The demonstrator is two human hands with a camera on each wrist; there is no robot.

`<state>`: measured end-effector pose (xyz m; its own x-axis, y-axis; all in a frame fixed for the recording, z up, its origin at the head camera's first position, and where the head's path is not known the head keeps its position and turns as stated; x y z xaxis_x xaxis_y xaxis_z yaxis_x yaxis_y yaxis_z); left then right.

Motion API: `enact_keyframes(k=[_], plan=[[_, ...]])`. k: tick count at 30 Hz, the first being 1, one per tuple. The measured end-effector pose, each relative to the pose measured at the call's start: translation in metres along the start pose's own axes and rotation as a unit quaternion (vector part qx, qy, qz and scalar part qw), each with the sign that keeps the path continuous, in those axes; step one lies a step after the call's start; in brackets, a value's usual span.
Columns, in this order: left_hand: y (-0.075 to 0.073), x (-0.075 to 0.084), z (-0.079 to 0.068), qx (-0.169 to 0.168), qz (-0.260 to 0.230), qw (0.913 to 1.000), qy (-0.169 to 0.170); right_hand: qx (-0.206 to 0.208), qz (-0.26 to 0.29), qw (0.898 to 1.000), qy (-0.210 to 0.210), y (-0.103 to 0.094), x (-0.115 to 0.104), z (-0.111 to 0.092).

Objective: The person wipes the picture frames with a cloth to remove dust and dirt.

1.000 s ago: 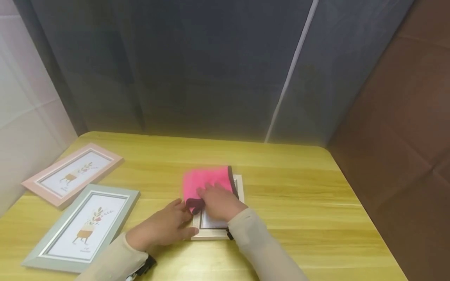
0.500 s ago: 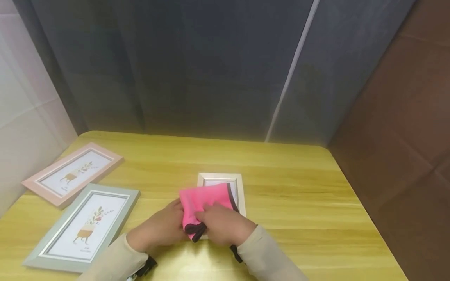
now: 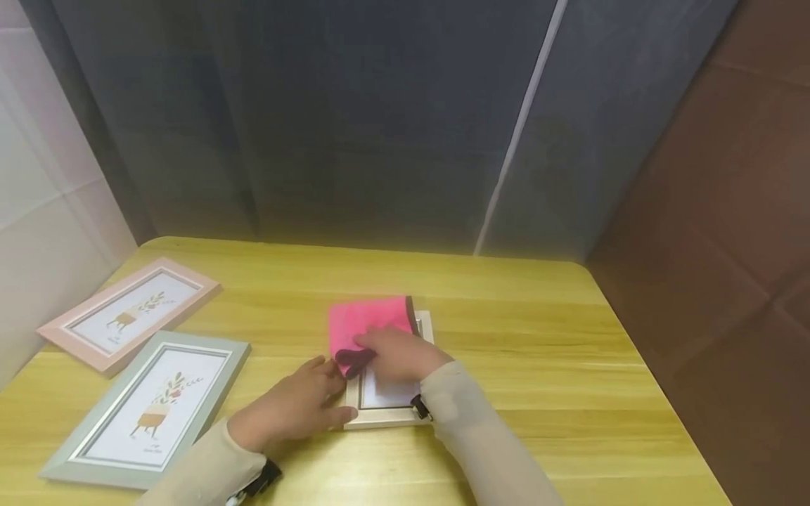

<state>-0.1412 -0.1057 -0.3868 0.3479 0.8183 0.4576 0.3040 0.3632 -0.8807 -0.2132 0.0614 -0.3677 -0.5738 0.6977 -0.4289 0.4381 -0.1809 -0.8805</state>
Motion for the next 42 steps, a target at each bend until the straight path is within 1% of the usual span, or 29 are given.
enact_keyframes(k=[2, 4, 5, 6, 7, 8, 9, 11, 14, 16, 18, 22, 26, 28, 30, 34, 37, 39, 42], plan=[[0.001, -0.001, 0.001, -0.006, -0.005, 1.0, 0.004, 0.022, 0.021, 0.999, -0.021, -0.003, 0.004, -0.01], [0.0, -0.003, 0.001, -0.022, -0.009, 0.9997, 0.007, 0.049, 0.038, 0.997, -0.04, -0.008, 0.007, -0.024], [-0.001, -0.006, 0.002, -0.027, -0.012, 0.9995, 0.014, 0.062, 0.044, 0.996, -0.044, -0.01, 0.009, -0.031], [-0.004, -0.009, 0.002, -0.034, -0.021, 0.999, 0.018, 0.075, 0.047, 0.995, -0.048, -0.012, 0.009, -0.04], [-0.006, -0.012, 0.003, -0.039, -0.029, 0.9987, 0.015, 0.083, 0.045, 0.994, -0.053, -0.013, 0.008, -0.048], [-0.01, -0.017, 0.003, -0.039, -0.034, 0.9986, 0.013, 0.087, 0.04, 0.994, -0.056, -0.013, 0.007, -0.056], [-0.015, -0.022, 0.004, -0.033, -0.038, 0.9987, 0.008, 0.088, 0.027, 0.994, -0.063, -0.013, 0.004, -0.064], [-0.023, -0.031, 0.008, -0.012, -0.051, 0.9986, -0.009, 0.077, -0.003, 0.994, -0.075, -0.007, -0.003, -0.077], [-0.031, -0.042, 0.021, 0.031, -0.062, 0.9962, -0.052, 0.044, -0.057, 0.993, -0.091, 0.011, -0.018, -0.088], [-0.031, -0.045, 0.032, 0.049, -0.071, 0.9935, -0.074, 0.032, -0.087, 0.991, -0.099, 0.024, -0.026, -0.089], [-0.028, -0.044, 0.044, 0.057, -0.073, 0.9918, -0.088, 0.031, -0.109, 0.988, -0.1, 0.035, -0.032, -0.087], [-0.022, -0.044, 0.062, 0.049, -0.052, 0.9928, -0.096, 0.045, -0.128, 0.986, -0.095, 0.046, -0.032, -0.078], [-0.024, -0.052, 0.074, 0.043, -0.026, 0.9938, -0.099, 0.042, -0.129, 0.988, -0.073, 0.049, -0.027, -0.064], [-0.028, -0.057, 0.077, 0.044, -0.017, 0.9937, -0.102, 0.045, -0.131, 0.988, -0.065, 0.05, -0.024, -0.056], [-0.032, -0.062, 0.08, 0.042, -0.021, 0.9929, -0.109, 0.052, -0.13, 0.988, -0.06, 0.049, -0.022, -0.049], [-0.036, -0.067, 0.082, 0.021, -0.054, 0.9897, -0.131, 0.058, -0.131, 0.988, -0.055, 0.047, -0.023, -0.043], [-0.036, -0.069, 0.082, 0.012, -0.071, 0.9871, -0.143, 0.052, -0.132, 0.989, -0.048, 0.048, -0.024, -0.044], [-0.036, -0.07, 0.082, 0.01, -0.075, 0.9862, -0.148, 0.048, -0.132, 0.989, -0.038, 0.046, -0.023, -0.049], [-0.035, -0.07, 0.082, 0.01, -0.074, 0.9863, -0.147, 0.037, -0.124, 0.992, -0.002, 0.041, -0.018, -0.059]])
Point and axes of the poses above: each hand's wrist, its own z-axis towards the middle knuckle, its own y-axis out of the palm, x = y × z, the point moved 2 cm from there along z, towards the middle knuckle
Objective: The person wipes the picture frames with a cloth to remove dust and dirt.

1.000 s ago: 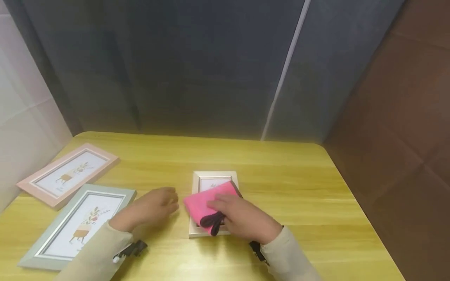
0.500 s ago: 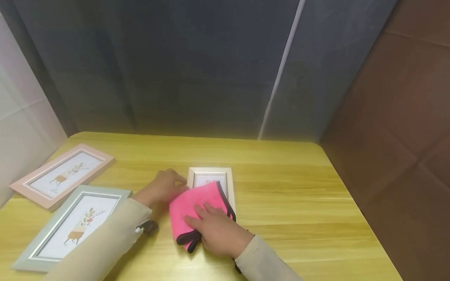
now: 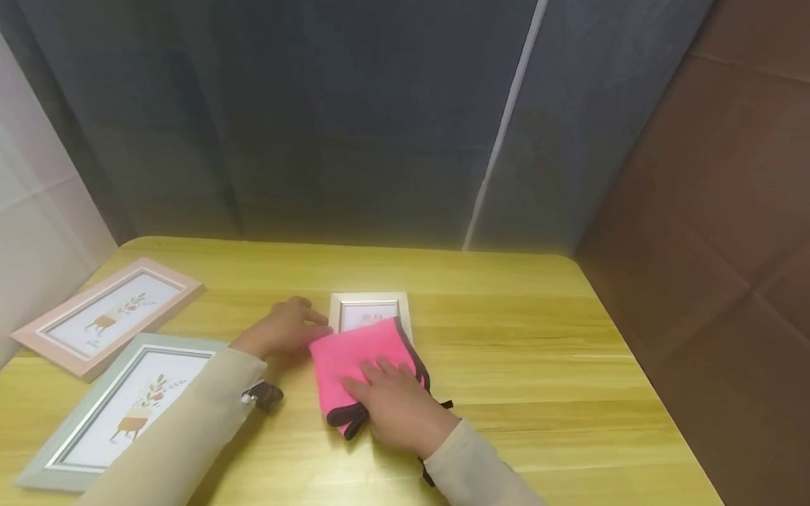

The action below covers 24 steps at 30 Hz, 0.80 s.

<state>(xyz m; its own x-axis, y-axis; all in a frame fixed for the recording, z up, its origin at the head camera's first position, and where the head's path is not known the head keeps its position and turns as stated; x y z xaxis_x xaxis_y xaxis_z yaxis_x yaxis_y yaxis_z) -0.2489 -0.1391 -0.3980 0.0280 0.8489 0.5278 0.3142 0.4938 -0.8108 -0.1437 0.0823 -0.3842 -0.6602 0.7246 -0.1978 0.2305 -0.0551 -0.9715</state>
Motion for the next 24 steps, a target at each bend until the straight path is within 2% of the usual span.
enact_keyframes(k=[4, 6, 9, 13, 16, 18, 21, 24], plan=[[0.0, 0.001, -0.002, -0.002, -0.001, 1.0, 0.002, -0.02, 0.005, 0.997, 0.075, -0.006, 0.01, -0.013], [0.0, 0.001, -0.003, -0.002, -0.001, 1.0, 0.004, -0.024, -0.002, 0.996, 0.092, -0.007, 0.012, -0.015], [0.0, 0.004, -0.005, -0.002, 0.004, 0.9999, 0.012, -0.012, -0.016, 0.998, 0.061, -0.004, 0.005, -0.012], [0.001, 0.006, -0.006, -0.005, 0.004, 0.9999, 0.01, 0.012, -0.039, 0.999, -0.024, 0.004, -0.014, -0.007], [-0.001, 0.005, -0.007, -0.007, 0.007, 0.9999, 0.006, 0.016, -0.041, 0.998, -0.043, 0.006, -0.021, -0.005], [-0.002, 0.005, -0.007, -0.008, 0.01, 0.9999, 0.005, 0.008, -0.034, 0.999, -0.023, 0.004, -0.021, -0.007], [-0.003, 0.006, -0.007, -0.008, 0.008, 0.9999, 0.007, -0.016, -0.019, 0.999, 0.043, -0.006, -0.014, -0.012], [-0.004, 0.008, -0.007, -0.009, 0.005, 0.9999, 0.007, -0.026, -0.017, 0.994, 0.103, -0.014, -0.004, -0.016]])
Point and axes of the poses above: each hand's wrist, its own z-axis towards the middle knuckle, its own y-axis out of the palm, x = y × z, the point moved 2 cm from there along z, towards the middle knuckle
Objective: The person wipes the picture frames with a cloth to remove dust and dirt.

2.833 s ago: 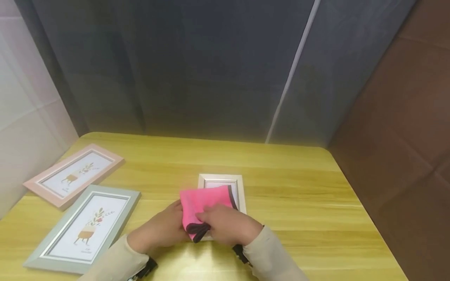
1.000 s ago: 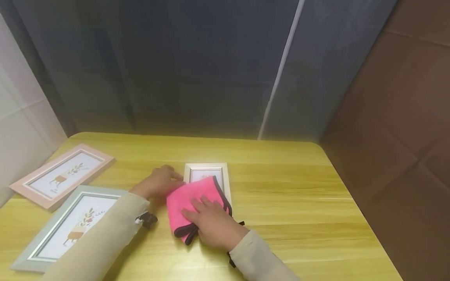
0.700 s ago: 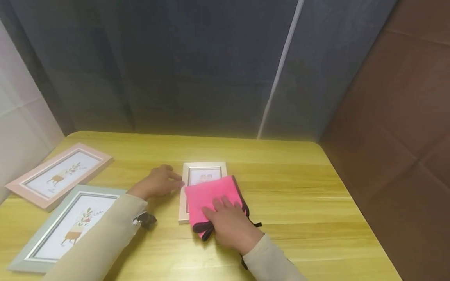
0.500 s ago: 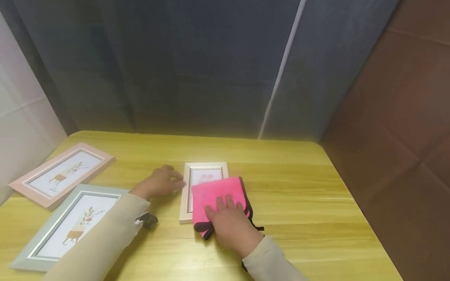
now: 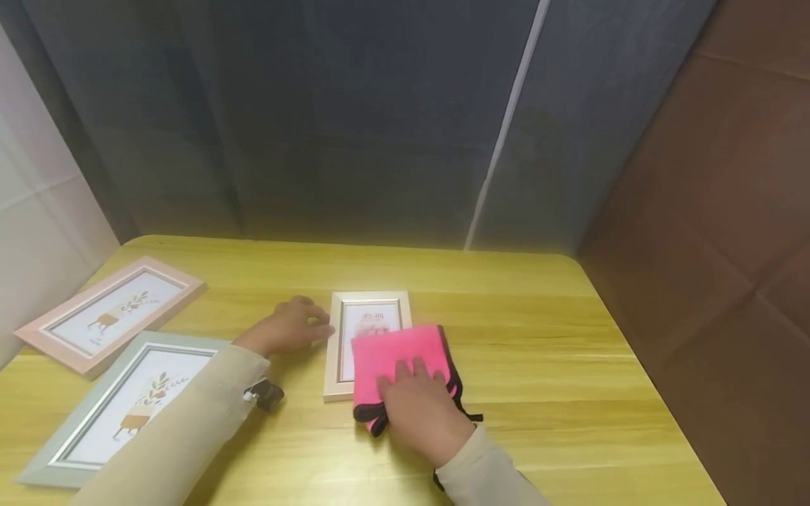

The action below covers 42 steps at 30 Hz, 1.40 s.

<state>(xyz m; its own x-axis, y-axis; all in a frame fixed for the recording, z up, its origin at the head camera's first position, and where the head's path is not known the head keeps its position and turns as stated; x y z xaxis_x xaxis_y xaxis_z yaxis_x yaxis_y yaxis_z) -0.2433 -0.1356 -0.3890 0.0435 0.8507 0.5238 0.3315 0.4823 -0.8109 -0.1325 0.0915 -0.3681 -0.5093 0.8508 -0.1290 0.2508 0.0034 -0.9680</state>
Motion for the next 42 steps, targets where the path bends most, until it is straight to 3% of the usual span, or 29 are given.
enact_keyframes(k=[2, 4, 10, 13, 16, 20, 23, 26, 31, 33, 37, 42], plan=[[0.0, 0.0, 0.0, 0.001, 0.001, 1.0, -0.004, 0.0, 0.003, 1.0, 0.017, -0.001, 0.005, 0.001], [0.001, -0.001, 0.001, 0.0, 0.002, 1.0, -0.008, 0.003, 0.002, 1.0, 0.004, 0.001, 0.006, 0.003], [0.003, -0.002, 0.002, 0.003, 0.011, 0.9999, -0.002, 0.059, -0.028, 0.991, -0.114, 0.016, -0.012, 0.012], [0.001, -0.001, 0.002, 0.0, 0.014, 0.9999, -0.002, 0.08, -0.033, 0.987, -0.135, 0.02, -0.02, 0.013], [-0.001, -0.001, 0.001, -0.005, 0.012, 0.9999, -0.005, 0.059, -0.026, 0.992, -0.109, 0.015, -0.019, 0.01], [-0.001, 0.0, 0.001, -0.008, 0.013, 0.9999, -0.002, 0.022, -0.034, 0.999, -0.027, 0.003, -0.003, 0.004], [0.0, 0.0, 0.001, -0.007, 0.021, 0.9997, 0.005, 0.016, -0.049, 0.999, 0.009, -0.001, 0.009, 0.004], [0.0, 0.001, 0.001, -0.006, 0.024, 0.9997, 0.008, 0.019, -0.049, 0.999, -0.011, 0.001, 0.01, 0.007], [0.002, 0.002, 0.001, -0.004, 0.032, 0.9994, 0.013, 0.051, -0.054, 0.989, -0.125, 0.012, -0.012, 0.01], [0.002, 0.002, 0.001, -0.003, 0.034, 0.9994, 0.01, 0.061, -0.054, 0.986, -0.149, 0.016, -0.02, 0.009], [0.001, 0.002, 0.0, -0.001, 0.029, 0.9995, 0.008, 0.048, -0.033, 0.99, -0.131, 0.013, -0.02, 0.009], [0.0, 0.004, -0.002, -0.001, 0.024, 0.9995, 0.022, 0.003, -0.016, 0.998, -0.058, -0.001, 0.006, 0.003]])
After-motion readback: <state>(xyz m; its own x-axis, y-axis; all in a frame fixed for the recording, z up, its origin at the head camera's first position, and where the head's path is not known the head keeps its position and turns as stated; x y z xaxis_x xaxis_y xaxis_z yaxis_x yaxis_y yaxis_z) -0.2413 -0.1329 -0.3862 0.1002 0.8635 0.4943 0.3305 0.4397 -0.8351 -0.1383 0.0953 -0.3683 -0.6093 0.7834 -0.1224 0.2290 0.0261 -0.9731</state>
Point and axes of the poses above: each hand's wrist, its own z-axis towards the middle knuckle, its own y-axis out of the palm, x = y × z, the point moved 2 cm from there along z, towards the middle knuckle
